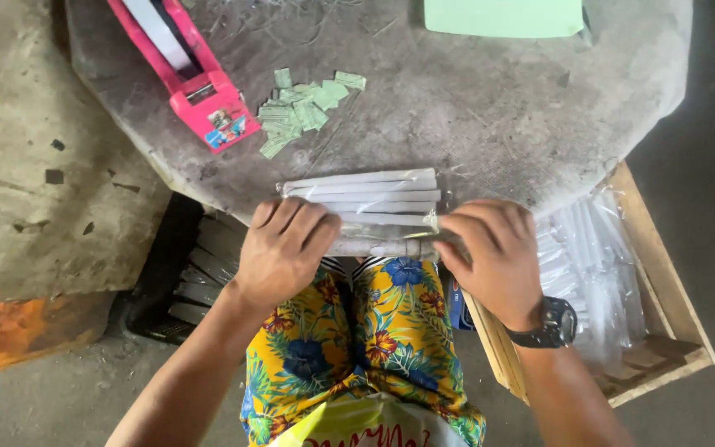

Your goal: Placing bundles of sticks into plastic bags and sealing them with small green labels.

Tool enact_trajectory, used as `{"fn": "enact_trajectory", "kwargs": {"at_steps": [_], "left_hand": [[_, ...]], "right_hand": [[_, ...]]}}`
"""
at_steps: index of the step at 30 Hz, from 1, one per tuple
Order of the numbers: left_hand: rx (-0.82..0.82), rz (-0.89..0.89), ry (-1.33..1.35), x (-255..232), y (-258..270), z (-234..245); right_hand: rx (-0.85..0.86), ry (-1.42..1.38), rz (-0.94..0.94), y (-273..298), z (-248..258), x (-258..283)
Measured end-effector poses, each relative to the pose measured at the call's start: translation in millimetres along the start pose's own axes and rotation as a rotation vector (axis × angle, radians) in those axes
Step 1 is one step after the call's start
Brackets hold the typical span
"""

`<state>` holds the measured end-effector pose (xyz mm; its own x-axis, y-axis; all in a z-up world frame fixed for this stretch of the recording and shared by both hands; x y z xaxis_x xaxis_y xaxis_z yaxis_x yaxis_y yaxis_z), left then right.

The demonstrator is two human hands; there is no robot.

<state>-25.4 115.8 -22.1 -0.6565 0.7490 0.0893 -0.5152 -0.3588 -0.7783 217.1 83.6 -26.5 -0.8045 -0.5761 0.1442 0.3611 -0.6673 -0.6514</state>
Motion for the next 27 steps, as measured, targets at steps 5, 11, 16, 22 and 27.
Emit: {"fn": "enact_trajectory", "kwargs": {"at_steps": [5, 11, 16, 22, 27], "left_hand": [[0.048, 0.020, -0.089, -5.8, 4.8, 0.2], [0.045, 0.117, -0.092, -13.0, 2.1, 5.0], [0.211, 0.207, -0.124, -19.8, 8.1, 4.0], [0.221, 0.274, -0.121, -23.1, 9.6, 10.3], [0.180, 0.240, -0.046, -27.4, 9.9, 1.3]], "right_hand": [[0.121, 0.101, -0.062, 5.5, -8.8, -7.8], [0.086, 0.086, -0.162, -11.6, 9.8, 7.0], [0.290, 0.089, -0.183, -26.7, -13.7, 14.5], [0.393, 0.186, -0.229, -19.4, -26.3, 13.9], [0.468, 0.263, -0.197, -23.8, -22.6, 8.8]]}}
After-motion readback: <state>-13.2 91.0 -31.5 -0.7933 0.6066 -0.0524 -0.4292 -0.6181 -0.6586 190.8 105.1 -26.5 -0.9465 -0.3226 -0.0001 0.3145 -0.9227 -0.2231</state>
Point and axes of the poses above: each hand's wrist, its own y-axis away from the middle knuckle, its own z-axis out of the back of the hand, x = y × z, the point moved 1 cm from there along -y, towards the middle knuckle, and after that the axes turned 1 degree about -y, right-handed, at the moved point
